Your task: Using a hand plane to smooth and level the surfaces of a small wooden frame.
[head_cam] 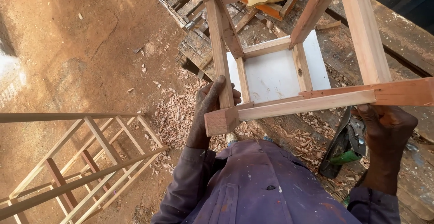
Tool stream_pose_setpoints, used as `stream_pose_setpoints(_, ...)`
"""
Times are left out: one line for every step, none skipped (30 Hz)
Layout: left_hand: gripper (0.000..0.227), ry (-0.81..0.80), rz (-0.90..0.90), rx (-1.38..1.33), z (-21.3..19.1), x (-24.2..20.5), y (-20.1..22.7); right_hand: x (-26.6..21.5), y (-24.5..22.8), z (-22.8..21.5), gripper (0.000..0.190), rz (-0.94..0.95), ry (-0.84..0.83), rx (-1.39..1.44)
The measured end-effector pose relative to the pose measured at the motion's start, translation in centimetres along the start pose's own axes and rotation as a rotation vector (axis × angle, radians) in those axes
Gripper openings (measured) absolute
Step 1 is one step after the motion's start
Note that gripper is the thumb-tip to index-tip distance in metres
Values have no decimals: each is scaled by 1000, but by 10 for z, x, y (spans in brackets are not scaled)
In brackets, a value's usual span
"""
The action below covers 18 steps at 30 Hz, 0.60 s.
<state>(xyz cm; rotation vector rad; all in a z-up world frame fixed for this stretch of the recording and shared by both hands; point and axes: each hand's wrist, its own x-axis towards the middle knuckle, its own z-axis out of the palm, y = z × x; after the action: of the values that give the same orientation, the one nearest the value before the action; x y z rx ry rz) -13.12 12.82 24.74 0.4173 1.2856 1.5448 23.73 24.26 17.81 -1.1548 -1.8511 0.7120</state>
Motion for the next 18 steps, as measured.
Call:
stream_pose_setpoints(48,1,0,-1,1,1,-1,0,0,-1,26,0,-1,0)
stream_pose_setpoints(51,20,5,24,1,2,-2,1,0,0,26,-10,-7,15)
stream_pose_setpoints(53,38,9,48,1,3,-3,2,-1,1,26,-19,-13,31)
stream_pose_setpoints(53,39,11,48,3,2,-1,3,3,1,26,-20,-14,32)
stream_pose_setpoints(52,38,16,56,5,2,1,4,6,2,25,-19,-9,83)
stream_pose_setpoints(52,35,21,64,7,1,2,4,10,2,25,-16,-3,134)
stream_pose_setpoints(52,35,20,64,6,4,1,5,12,3,25,-15,-3,134)
stream_pose_setpoints(50,27,15,33,5,6,0,5,15,4,24,-15,1,162)
stream_pose_setpoints(49,19,9,2,4,9,-1,6,18,4,23,-16,6,190)
stream_pose_setpoints(49,16,7,3,3,9,-3,6,15,4,23,-13,8,189)
stream_pose_setpoints(49,12,17,-6,1,10,-5,7,12,3,24,-34,-2,149)
stream_pose_setpoints(49,4,28,-16,0,11,-8,7,9,2,25,-56,-11,107)
stream_pose_setpoints(49,0,25,-15,2,8,-5,7,8,1,25,-53,-8,104)
stream_pose_setpoints(51,17,34,31,3,4,-3,6,6,2,24,-57,-10,88)
stream_pose_setpoints(53,35,44,78,4,0,0,5,4,2,25,-61,-13,72)
stream_pose_setpoints(53,33,42,80,3,2,-2,4,4,3,25,-58,-11,72)
stream_pose_setpoints(52,33,49,60,1,4,-5,3,4,4,24,-42,-5,102)
stream_pose_setpoints(51,32,57,38,-1,5,-8,2,4,5,24,-26,2,131)
